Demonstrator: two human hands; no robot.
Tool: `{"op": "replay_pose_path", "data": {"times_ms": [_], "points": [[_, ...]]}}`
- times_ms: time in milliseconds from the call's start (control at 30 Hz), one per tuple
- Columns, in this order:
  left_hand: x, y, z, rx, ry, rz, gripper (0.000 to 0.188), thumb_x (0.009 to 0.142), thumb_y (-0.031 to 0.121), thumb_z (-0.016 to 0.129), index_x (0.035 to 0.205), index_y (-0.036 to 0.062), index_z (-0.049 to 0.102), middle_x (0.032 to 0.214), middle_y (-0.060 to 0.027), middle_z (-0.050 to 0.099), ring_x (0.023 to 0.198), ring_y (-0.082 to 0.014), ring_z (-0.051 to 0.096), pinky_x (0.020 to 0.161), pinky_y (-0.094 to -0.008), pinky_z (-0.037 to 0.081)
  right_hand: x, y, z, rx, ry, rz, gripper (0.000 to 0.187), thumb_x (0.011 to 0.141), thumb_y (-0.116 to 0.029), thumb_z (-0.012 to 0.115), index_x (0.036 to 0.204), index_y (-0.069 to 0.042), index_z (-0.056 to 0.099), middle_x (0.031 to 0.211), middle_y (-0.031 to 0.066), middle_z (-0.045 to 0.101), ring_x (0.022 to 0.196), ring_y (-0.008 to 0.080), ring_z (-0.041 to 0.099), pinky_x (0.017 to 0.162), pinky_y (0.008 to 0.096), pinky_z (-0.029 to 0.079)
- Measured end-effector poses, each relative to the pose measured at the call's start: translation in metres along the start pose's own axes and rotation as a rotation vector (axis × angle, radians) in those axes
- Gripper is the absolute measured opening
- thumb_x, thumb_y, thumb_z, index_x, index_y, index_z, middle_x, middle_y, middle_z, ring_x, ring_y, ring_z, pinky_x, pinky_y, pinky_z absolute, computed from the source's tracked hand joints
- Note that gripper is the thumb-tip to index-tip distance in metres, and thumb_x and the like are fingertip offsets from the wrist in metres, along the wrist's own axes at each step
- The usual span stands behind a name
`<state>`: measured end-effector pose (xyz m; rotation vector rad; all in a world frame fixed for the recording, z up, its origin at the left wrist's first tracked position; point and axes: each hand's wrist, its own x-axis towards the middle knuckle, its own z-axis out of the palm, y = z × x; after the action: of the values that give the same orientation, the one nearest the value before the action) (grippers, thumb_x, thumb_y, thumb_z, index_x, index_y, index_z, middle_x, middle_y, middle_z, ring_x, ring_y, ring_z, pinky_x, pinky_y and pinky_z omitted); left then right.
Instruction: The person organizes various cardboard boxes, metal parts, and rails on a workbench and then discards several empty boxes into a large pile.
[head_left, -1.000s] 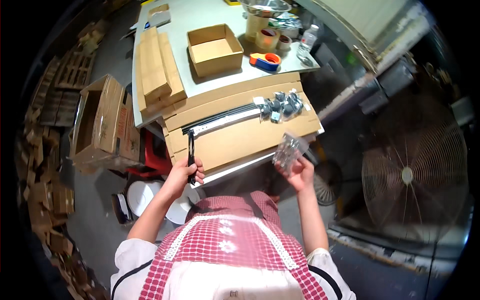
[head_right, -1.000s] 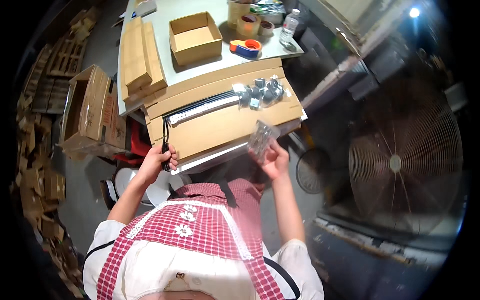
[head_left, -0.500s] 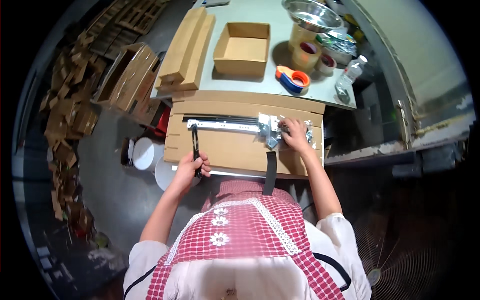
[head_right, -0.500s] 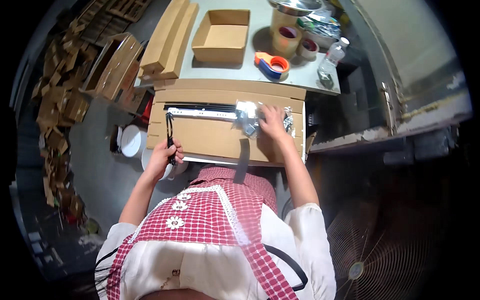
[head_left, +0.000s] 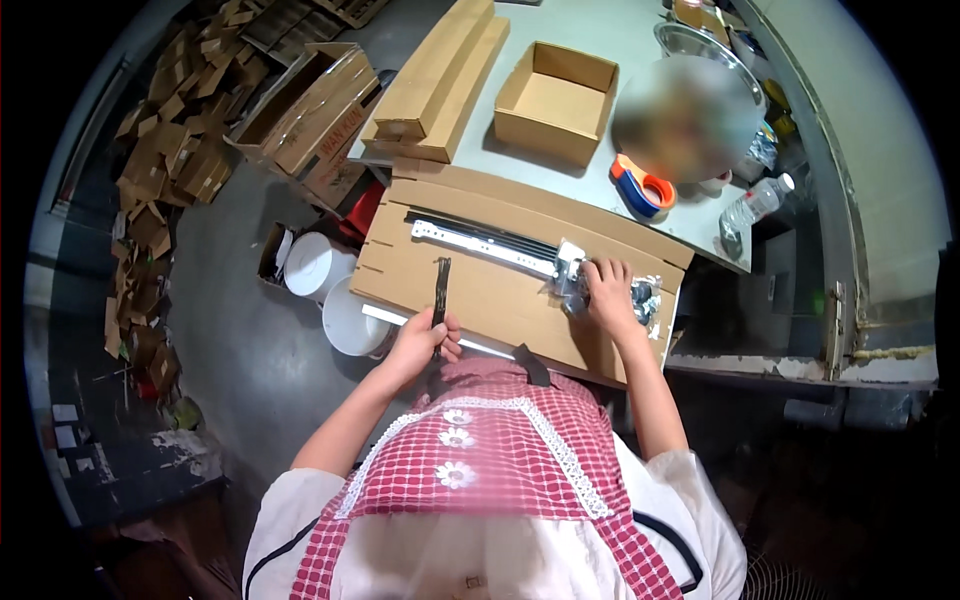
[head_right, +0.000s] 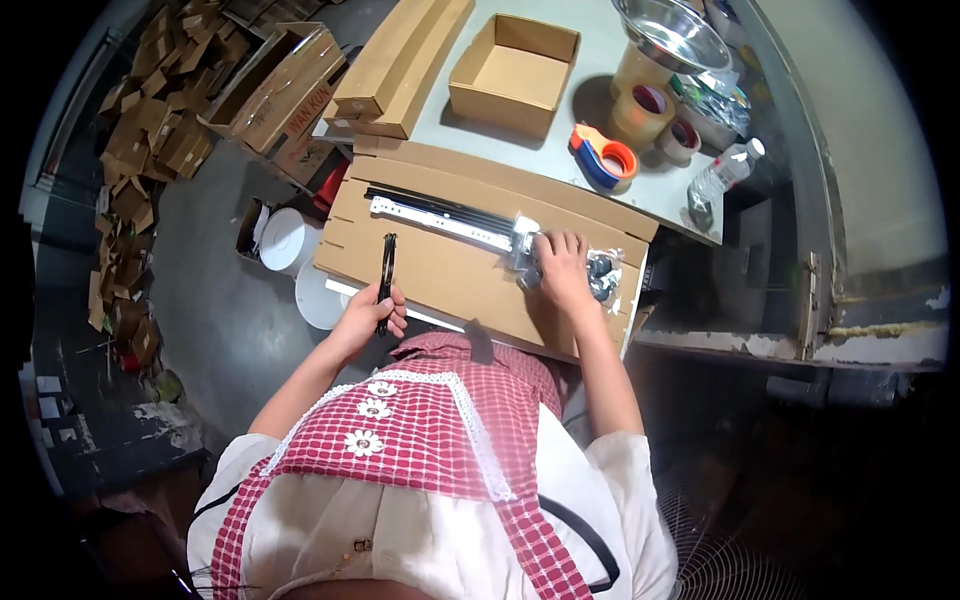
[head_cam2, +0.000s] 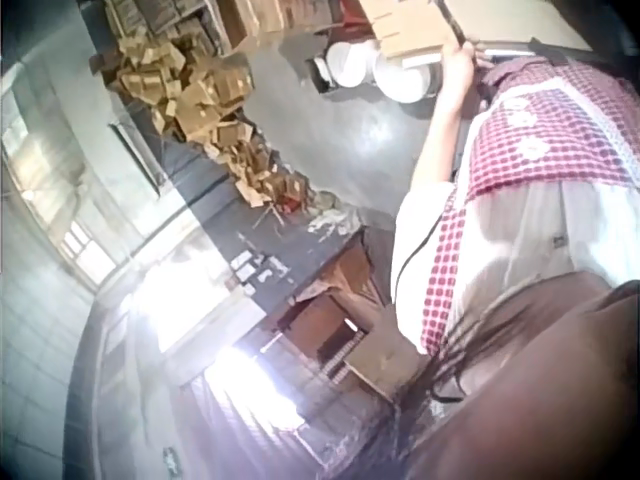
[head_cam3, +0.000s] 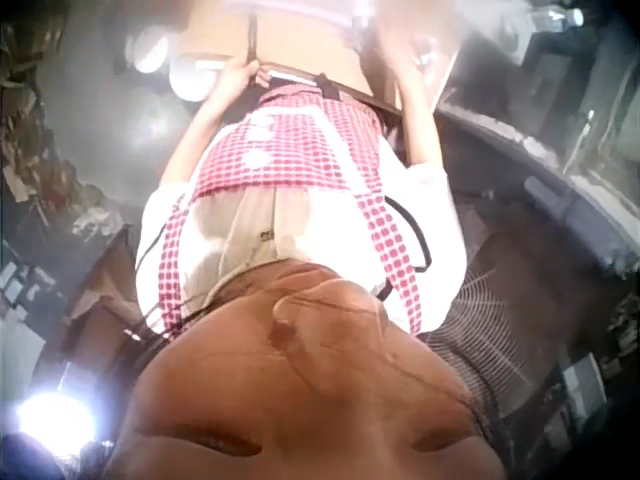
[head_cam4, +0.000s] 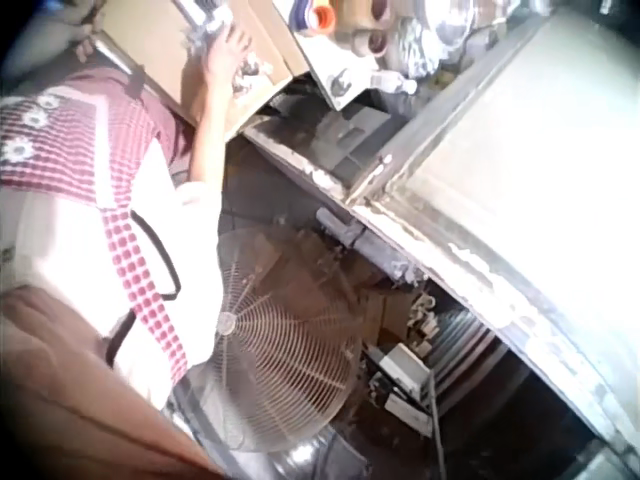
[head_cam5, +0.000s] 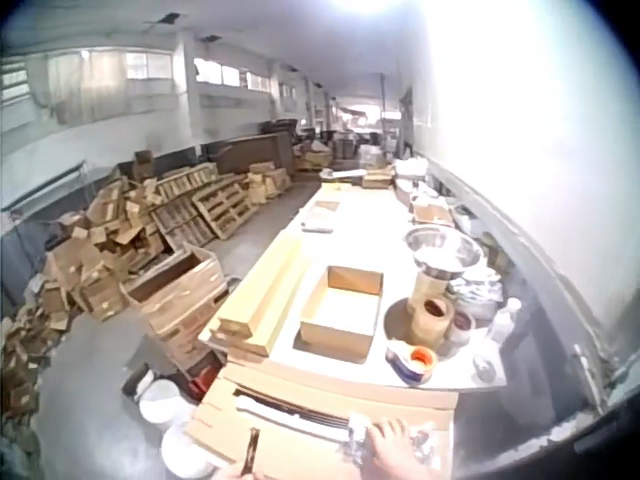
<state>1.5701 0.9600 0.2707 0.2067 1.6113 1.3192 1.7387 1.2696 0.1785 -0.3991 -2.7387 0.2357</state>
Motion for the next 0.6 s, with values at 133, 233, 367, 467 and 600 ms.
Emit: {"op": "replay_pose_path", "data": {"times_ms": [133, 233, 367, 467, 600], "points": [[0.008, -0.006, -0.019, -0.039, 0.035, 0.019, 0.014, 0.1, 0.004, 0.039, 0.104, 0.0026, 0.052, 0.089, -0.0068, 0.058, 0.077, -0.0158, 0.062, 0.069, -0.0298, 0.056, 0.022, -0.035, -0.004, 0.054, 0.022, -0.067, 0.041, 0.075, -0.001, 0.055, 0.116, -0.006, 0.057, 0.113, 0.0134, 0.056, 0.112, 0.0326, 0.051, 0.104, 0.0498, 0.033], [0.018, -0.013, -0.028, -0.063, 0.041, 0.015, 0.014, 0.1, 0.004, 0.039, 0.104, 0.0026, 0.052, 0.09, -0.0067, 0.058, 0.078, -0.016, 0.062, 0.07, -0.0295, 0.056, 0.035, -0.076, 0.014, 0.057, 0.074, -0.166, 0.036, 0.079, -0.008, 0.056, 0.115, -0.007, 0.057, 0.111, 0.0116, 0.055, 0.108, 0.0295, 0.051, 0.103, 0.047, 0.035], [0.024, -0.009, -0.032, -0.081, 0.005, 0.024, 0.014, 0.1, 0.004, 0.04, 0.104, 0.0024, 0.053, 0.091, -0.0069, 0.058, 0.079, -0.0158, 0.062, 0.069, -0.0292, 0.055, 0.038, -0.095, 0.057, -0.013, 0.046, -0.241, 0.032, 0.082, -0.011, 0.056, 0.114, -0.007, 0.057, 0.109, 0.0109, 0.055, 0.108, 0.028, 0.052, 0.104, 0.0458, 0.035], [0.028, -0.011, -0.04, -0.09, 0.019, 0.062, 0.014, 0.1, 0.004, 0.039, 0.104, 0.0013, 0.053, 0.09, -0.0079, 0.058, 0.075, -0.0162, 0.061, 0.067, -0.0298, 0.055, 0.04, -0.098, 0.068, -0.034, 0.049, -0.166, 0.03, 0.084, -0.011, 0.056, 0.113, -0.008, 0.058, 0.107, 0.0102, 0.055, 0.107, 0.027, 0.052, 0.105, 0.0458, 0.035], [0.036, -0.025, -0.053, -0.108, 0.056, 0.102, 0.015, 0.1, 0.003, 0.038, 0.104, 0.0006, 0.052, 0.089, -0.0086, 0.057, 0.073, -0.0169, 0.061, 0.064, -0.0304, 0.055, 0.045, -0.094, 0.068, -0.03, 0.012, -0.183, 0.033, 0.084, -0.012, 0.057, 0.116, -0.01, 0.058, 0.112, 0.0093, 0.055, 0.11, 0.0266, 0.052, 0.108, 0.0466, 0.032]]}}
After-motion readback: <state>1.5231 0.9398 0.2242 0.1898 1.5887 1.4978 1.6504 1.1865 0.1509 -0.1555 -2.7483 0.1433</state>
